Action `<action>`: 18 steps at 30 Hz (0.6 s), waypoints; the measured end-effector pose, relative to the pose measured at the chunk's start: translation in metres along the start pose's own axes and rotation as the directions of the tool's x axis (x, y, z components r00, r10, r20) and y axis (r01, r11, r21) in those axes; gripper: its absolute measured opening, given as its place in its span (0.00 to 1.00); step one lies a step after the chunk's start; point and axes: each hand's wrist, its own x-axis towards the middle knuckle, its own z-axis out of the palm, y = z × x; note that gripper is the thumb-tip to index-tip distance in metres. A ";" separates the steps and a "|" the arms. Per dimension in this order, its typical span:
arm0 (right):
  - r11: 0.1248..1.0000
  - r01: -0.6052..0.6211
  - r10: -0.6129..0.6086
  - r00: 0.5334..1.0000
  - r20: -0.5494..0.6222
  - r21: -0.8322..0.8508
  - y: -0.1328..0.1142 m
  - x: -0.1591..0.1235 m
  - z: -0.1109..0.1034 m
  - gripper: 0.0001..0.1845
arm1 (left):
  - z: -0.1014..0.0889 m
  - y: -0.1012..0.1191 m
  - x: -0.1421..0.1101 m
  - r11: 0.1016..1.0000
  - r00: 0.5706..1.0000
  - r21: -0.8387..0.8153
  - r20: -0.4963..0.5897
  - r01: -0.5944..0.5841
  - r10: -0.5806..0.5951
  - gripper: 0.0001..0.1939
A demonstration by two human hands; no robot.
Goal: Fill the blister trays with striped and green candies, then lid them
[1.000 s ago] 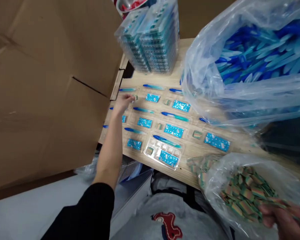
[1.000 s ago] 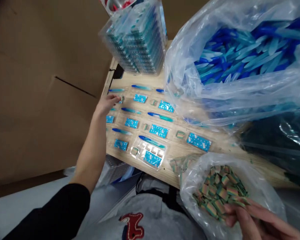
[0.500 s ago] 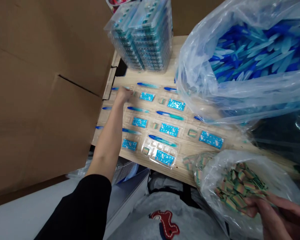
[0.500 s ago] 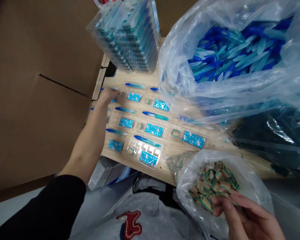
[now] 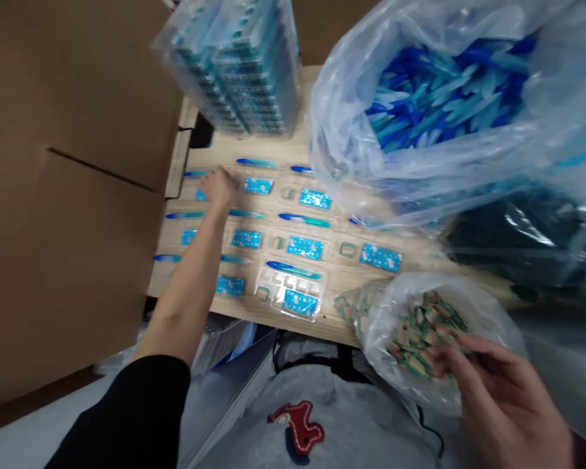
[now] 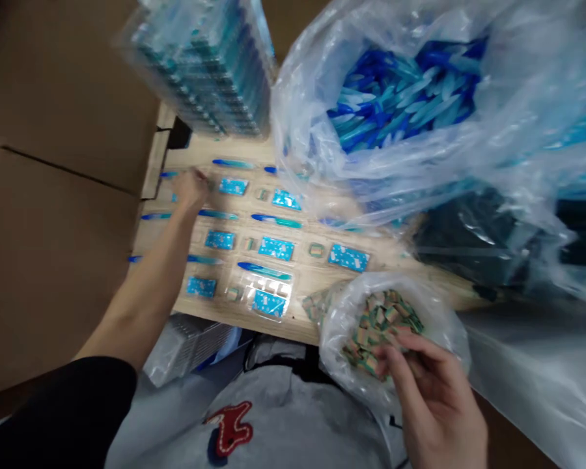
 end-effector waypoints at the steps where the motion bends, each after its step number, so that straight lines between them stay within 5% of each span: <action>1: 1.000 0.010 -0.011 1.000 0.025 0.025 -0.006 0.000 0.002 0.09 | -0.004 0.001 -0.005 0.999 1.000 -0.036 -0.010 -0.015 0.015 0.06; 6: 0.995 0.022 -0.021 1.000 -0.013 0.102 -0.014 0.000 0.004 0.08 | -0.021 0.017 -0.059 0.961 0.983 -0.232 -0.139 -0.151 0.121 0.08; 8: 0.996 0.014 -0.007 0.997 -0.076 0.091 -0.012 -0.001 0.002 0.09 | -0.029 0.027 -0.103 0.841 0.932 -0.402 -0.131 -0.361 0.337 0.08; 9: 0.996 0.006 0.003 0.995 -0.098 0.089 -0.012 -0.002 0.001 0.10 | -0.033 0.033 -0.129 0.709 0.851 -0.500 -0.125 -0.498 0.510 0.06; 10: 0.995 -0.001 0.012 0.993 -0.119 0.096 -0.012 -0.003 0.000 0.10 | -0.036 0.040 -0.157 0.555 0.722 -0.574 -0.096 -0.602 0.685 0.05; 13: 0.988 0.004 0.019 0.989 -0.146 0.152 -0.011 -0.005 -0.004 0.09 | -0.032 0.065 -0.234 0.135 0.176 -0.685 0.010 -0.716 0.984 0.07; 14: 0.985 0.011 0.015 0.988 -0.151 0.173 -0.010 -0.006 -0.006 0.08 | -0.026 0.073 -0.253 0.033 0.038 -0.683 0.008 -0.730 0.999 0.09; 16: 0.978 0.031 0.005 0.986 -0.168 0.208 -0.006 -0.007 -0.010 0.07 | -0.009 0.090 -0.283 -0.071 -0.141 -0.611 0.067 -0.788 0.988 0.10; 18: 0.969 0.053 -0.003 0.979 -0.205 0.239 -0.002 -0.008 -0.014 0.07 | 0.008 0.103 -0.301 -0.076 -0.188 -0.483 0.188 -0.872 0.964 0.10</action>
